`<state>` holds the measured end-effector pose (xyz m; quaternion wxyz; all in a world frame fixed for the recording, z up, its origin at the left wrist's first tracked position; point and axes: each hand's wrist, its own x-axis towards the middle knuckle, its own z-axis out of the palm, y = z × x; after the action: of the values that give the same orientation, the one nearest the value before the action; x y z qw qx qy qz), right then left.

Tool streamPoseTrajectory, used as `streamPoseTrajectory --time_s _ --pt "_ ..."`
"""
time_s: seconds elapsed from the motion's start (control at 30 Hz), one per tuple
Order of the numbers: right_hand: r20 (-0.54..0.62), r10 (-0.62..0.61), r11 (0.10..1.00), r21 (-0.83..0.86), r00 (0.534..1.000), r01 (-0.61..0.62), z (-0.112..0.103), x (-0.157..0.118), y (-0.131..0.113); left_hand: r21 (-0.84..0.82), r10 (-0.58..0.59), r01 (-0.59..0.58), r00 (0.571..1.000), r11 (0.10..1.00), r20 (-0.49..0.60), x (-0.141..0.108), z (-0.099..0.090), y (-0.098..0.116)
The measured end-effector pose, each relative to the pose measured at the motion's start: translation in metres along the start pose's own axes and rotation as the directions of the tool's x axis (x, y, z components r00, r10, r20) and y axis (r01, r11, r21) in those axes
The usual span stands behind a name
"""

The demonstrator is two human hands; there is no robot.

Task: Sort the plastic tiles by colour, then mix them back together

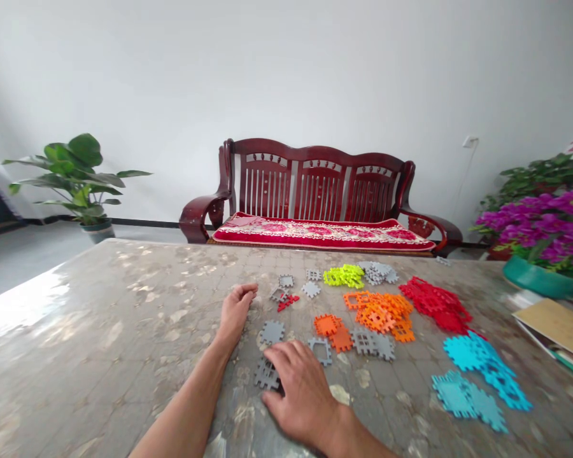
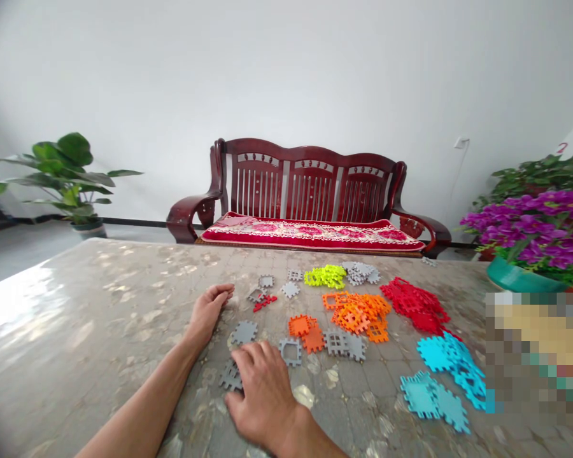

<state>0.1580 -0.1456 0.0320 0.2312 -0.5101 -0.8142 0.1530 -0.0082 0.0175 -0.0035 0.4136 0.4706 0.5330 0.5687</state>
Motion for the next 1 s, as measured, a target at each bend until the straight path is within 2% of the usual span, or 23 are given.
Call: streamPoseTrajectory --time_s 0.23,0.47,0.63,0.8,1.0 --pt "-0.002 0.019 1.0 -0.013 1.0 -0.02 -0.003 -0.001 0.001 0.0 0.004 -0.004 1.0 1.0 -0.003 0.0 0.0 0.0" --pt "-0.058 0.1 0.995 0.013 0.993 -0.099 -0.005 0.002 0.008 0.029 0.02 -0.02 1.0 0.999 -0.002 0.001 0.0 -0.003" --pt "-0.03 0.077 0.997 -0.007 0.997 -0.077 -0.005 0.001 0.009 0.081 0.036 -0.037 0.999 0.996 0.011 0.002 0.0 -0.005" --pt "-0.046 0.112 0.994 0.008 0.993 -0.112 -0.004 0.002 0.011 0.151 0.056 -0.059 0.998 0.987 0.024 0.002 -0.001 -0.007" --pt "-0.037 0.101 0.992 -0.069 0.994 -0.104 -0.003 0.004 0.01 0.22 0.074 -0.082 0.996 0.972 0.042 0.002 -0.002 -0.006"
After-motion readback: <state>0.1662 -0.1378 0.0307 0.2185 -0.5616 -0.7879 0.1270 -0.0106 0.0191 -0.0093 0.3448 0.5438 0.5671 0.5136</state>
